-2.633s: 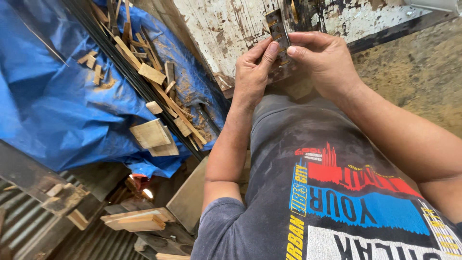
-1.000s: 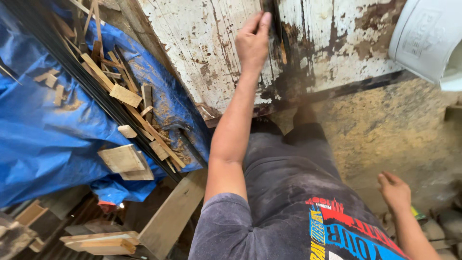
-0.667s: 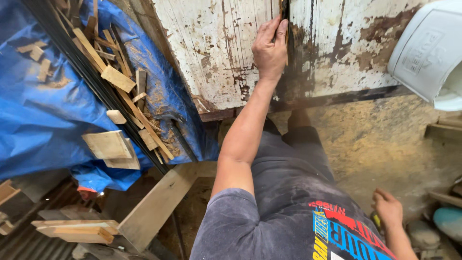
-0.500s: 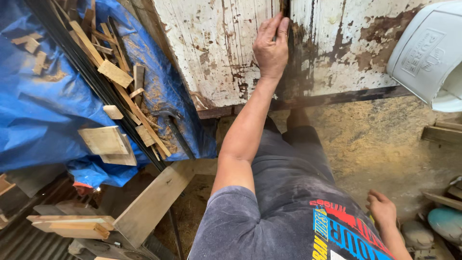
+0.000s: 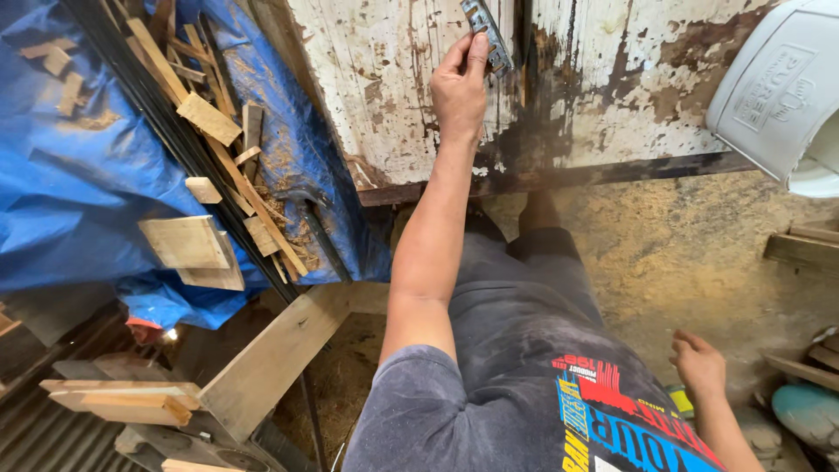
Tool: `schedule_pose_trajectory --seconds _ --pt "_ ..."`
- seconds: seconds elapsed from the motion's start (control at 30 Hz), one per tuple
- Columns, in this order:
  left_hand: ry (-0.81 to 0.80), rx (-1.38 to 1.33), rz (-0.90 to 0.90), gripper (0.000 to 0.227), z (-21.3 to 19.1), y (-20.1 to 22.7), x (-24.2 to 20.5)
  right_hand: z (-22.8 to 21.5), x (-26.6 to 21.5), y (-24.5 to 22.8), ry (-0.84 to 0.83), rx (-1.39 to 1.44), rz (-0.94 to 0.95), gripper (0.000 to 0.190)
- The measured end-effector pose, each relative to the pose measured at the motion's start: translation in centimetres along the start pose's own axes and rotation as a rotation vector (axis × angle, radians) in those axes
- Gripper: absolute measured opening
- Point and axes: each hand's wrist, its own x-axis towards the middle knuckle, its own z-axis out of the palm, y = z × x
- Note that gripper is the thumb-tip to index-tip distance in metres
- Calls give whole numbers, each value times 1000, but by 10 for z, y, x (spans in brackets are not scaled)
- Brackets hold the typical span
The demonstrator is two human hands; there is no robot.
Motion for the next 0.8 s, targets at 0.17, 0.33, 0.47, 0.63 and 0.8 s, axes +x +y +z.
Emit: schedule_pose_trajectory --seconds 0.17,0.33,0.47,0.63,0.8 --pt "-22 242 136 37 17 -12 5 4 -1 3 22 -82 -123 40" --pt "42 403 404 32 41 -20 5 14 -20 -62 44 -579 -683 41" --pt "76 352 455 28 43 -26 -1 27 -32 -183 37 -391 -1145 29" --pt "103 440 422 27 51 -24 -2 36 -16 -393 388 -389 -1599 27" --pt "98 396 447 26 50 -10 -9 31 27 -556 510 -769 -1358 61"
